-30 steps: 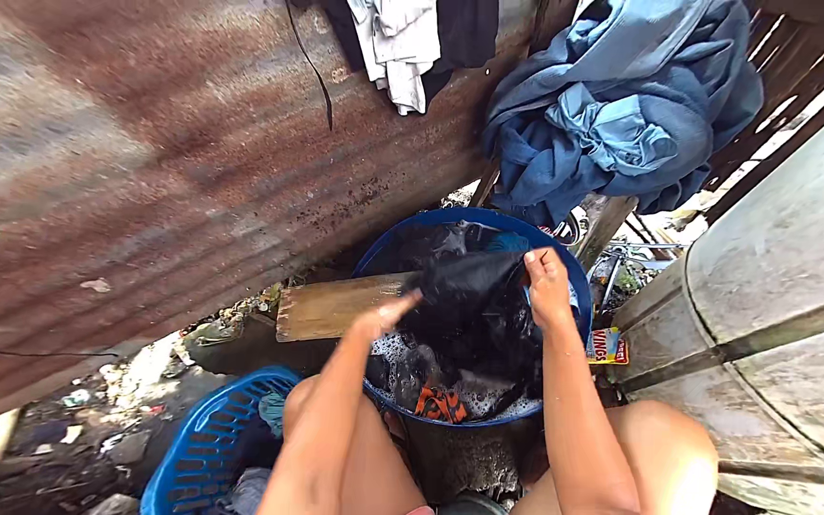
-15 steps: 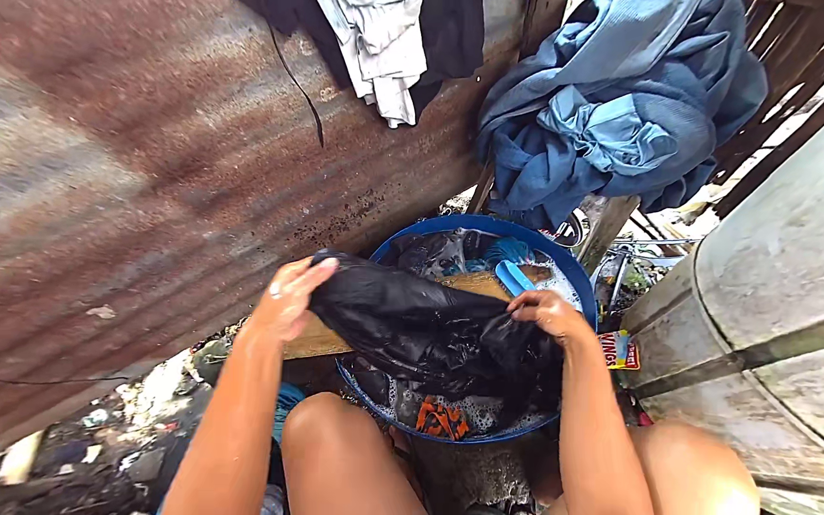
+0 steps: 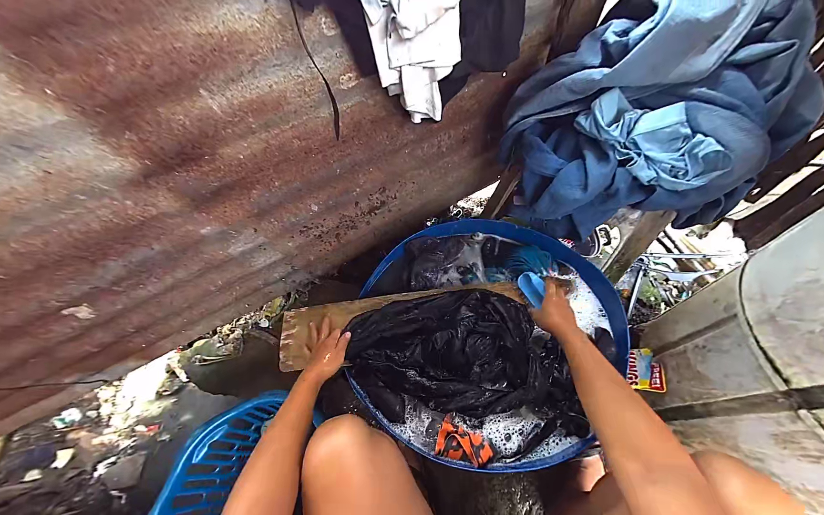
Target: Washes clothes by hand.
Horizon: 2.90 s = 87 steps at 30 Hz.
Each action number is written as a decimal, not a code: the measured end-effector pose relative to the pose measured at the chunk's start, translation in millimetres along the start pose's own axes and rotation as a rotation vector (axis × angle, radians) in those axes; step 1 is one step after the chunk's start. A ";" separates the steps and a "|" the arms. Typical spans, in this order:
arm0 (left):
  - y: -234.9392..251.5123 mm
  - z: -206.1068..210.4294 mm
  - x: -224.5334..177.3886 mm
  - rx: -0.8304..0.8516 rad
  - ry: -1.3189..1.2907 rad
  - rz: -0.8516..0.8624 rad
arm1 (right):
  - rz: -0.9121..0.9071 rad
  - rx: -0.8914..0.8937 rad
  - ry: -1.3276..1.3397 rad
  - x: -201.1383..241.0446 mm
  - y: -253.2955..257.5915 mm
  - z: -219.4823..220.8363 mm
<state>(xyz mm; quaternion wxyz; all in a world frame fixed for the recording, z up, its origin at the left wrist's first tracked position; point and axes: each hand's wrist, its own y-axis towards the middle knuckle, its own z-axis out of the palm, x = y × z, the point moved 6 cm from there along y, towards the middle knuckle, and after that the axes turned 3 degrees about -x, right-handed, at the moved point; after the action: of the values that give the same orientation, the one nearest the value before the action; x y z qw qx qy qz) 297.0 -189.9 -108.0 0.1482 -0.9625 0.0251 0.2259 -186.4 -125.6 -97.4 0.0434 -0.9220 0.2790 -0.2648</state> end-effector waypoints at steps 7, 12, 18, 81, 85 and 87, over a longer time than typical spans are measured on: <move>-3.4 10.1 5.7 -0.032 -0.063 -0.008 | 0.159 -0.130 0.111 42.5 -3.2 -17.3; -6.9 17.6 9.5 -0.084 -0.045 0.010 | -0.339 0.049 0.296 248.6 -116.6 88.6; -17.2 17.6 19.9 -0.225 0.006 0.028 | -0.490 0.087 -0.143 223.5 -107.9 133.4; -2.6 21.6 18.1 -0.093 -0.006 0.051 | 0.185 -0.104 -0.017 64.2 -17.1 33.9; -2.8 23.8 15.4 -0.108 0.001 0.061 | 0.001 -0.102 0.042 161.3 -72.6 95.5; -4.2 20.4 16.1 -0.112 -0.001 0.067 | -0.312 0.096 0.084 239.3 -134.2 157.2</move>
<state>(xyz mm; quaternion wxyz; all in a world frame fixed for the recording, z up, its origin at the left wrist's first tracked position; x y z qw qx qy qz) 303.2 -179.6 -131.3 0.0867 -0.9678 0.0445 0.2322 128.6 -152.0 -90.3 0.0343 -0.9391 0.1212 -0.3197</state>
